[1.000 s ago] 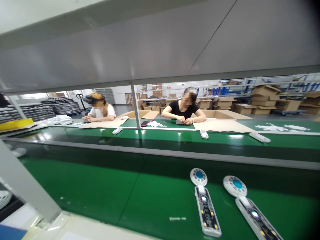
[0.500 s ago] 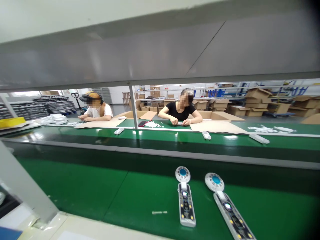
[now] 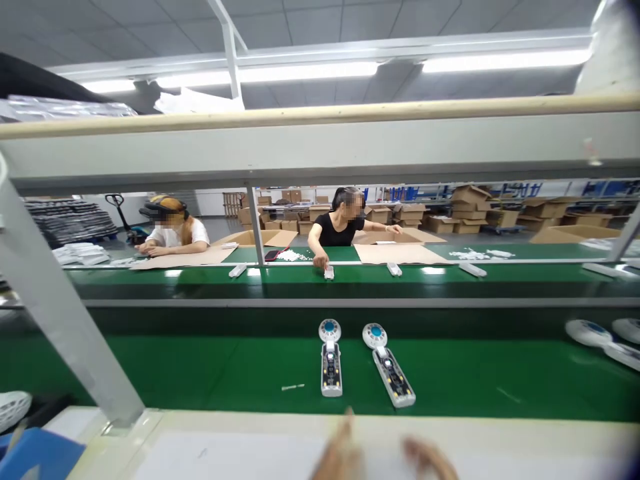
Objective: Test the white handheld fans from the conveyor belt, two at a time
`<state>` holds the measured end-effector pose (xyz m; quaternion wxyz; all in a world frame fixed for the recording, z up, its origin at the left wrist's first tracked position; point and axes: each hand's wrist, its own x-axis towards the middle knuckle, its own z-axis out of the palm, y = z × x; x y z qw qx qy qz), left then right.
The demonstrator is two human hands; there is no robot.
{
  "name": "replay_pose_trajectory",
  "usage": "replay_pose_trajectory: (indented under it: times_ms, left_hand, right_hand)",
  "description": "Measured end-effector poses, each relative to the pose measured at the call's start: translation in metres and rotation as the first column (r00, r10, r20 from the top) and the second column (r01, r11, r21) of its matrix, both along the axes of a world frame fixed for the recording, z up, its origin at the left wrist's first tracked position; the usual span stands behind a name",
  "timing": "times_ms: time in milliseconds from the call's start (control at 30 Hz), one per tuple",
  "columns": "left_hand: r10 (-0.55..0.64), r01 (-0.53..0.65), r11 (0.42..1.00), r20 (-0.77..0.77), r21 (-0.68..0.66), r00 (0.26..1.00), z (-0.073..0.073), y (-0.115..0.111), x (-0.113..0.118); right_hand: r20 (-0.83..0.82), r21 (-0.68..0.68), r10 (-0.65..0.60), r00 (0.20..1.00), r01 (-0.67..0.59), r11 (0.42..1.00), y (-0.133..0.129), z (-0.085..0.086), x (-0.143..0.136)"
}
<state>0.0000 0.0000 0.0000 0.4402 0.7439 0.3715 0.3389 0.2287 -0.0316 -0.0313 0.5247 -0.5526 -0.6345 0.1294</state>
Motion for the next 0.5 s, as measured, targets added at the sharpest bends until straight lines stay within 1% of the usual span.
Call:
replay_pose_trajectory:
  times_ms: [67,100,133,167,200,267,333,400,500]
  left_hand:
    - [0.142,-0.142,0.99,-0.023,0.01,0.99,0.01,0.026,-0.002]
    - [0.216,-0.215,0.976,-0.032,0.017,0.976,0.015,0.041,-0.001]
    - [0.313,-0.313,0.95,-0.057,0.011,0.948,0.019,0.057,0.001]
    - [0.427,-0.437,0.898,-0.142,-0.043,0.893,0.022,0.073,0.004]
    - [0.459,-0.479,0.874,-0.185,-0.082,0.869,0.024,0.087,0.007]
    - [0.473,-0.503,0.856,-0.214,-0.118,0.855,0.026,0.111,0.016]
    - [0.451,-0.487,0.857,-0.214,-0.169,0.867,0.026,0.127,0.023]
    - [0.407,-0.444,0.862,-0.19,-0.243,0.894,0.027,0.133,0.026]
    - [0.308,-0.314,0.874,-0.077,-0.371,0.948,0.03,0.127,0.024]
  right_hand:
    - [-0.017,-0.1,-0.095,0.995,0.093,0.991,0.023,0.012,-0.004]
    - [0.012,-0.26,-0.204,0.979,0.2,0.945,0.036,0.019,-0.008]
    - [0.087,-0.417,-0.232,0.969,0.247,0.875,0.05,0.025,-0.012]
    - [0.111,-0.469,-0.235,0.966,0.259,0.844,0.063,0.031,-0.017]
    - [0.124,-0.493,-0.233,0.964,0.264,0.829,0.074,0.036,-0.023]
    - [0.103,-0.525,-0.201,0.974,0.225,0.821,0.09,0.042,-0.036]
    - [0.026,-0.554,-0.156,0.987,0.144,0.82,0.095,0.044,-0.045]
    - [-0.095,-0.557,-0.101,0.99,0.031,0.83,0.093,0.044,-0.05]
    - [-0.293,-0.487,-0.007,0.956,-0.143,0.862,0.08,0.044,-0.048]
